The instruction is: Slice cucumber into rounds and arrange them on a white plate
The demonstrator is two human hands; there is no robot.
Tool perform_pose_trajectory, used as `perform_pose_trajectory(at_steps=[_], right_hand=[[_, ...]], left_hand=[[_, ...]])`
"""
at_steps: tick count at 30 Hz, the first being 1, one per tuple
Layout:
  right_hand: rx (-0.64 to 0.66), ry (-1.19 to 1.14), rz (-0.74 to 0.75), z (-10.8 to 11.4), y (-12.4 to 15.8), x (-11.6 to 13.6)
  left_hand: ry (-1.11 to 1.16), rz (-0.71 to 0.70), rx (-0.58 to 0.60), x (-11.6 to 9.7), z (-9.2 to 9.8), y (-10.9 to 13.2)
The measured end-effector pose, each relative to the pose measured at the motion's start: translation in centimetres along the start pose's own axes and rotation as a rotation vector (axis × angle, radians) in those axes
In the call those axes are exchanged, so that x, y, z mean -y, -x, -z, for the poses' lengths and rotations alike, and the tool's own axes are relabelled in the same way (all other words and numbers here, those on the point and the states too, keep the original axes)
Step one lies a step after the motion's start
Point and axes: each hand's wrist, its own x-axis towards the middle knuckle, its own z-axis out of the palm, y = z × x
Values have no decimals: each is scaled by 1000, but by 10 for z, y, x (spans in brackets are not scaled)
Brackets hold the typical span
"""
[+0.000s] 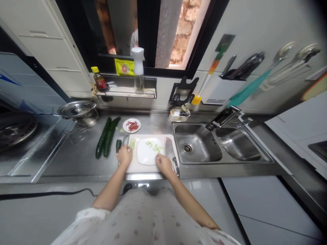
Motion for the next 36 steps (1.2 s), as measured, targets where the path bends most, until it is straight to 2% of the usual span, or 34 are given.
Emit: perform_pose_trajectory(at_steps=[11,20,24,31,36], right_hand=[[-32,-27,28,-4,-1,1],[-22,-91,36,-5,1,9],[-14,-94,43,-4,1,14],[-18,-147,55,5,-2,24],[-68,-203,95,16,-12,33]], left_hand=[[495,22,-56,9,-3,4],[804,7,-1,5,1,16],[875,-18,14,-4,5,20],[1024,7,72,-29,24,33],[997,-13,123,-44,36,38]])
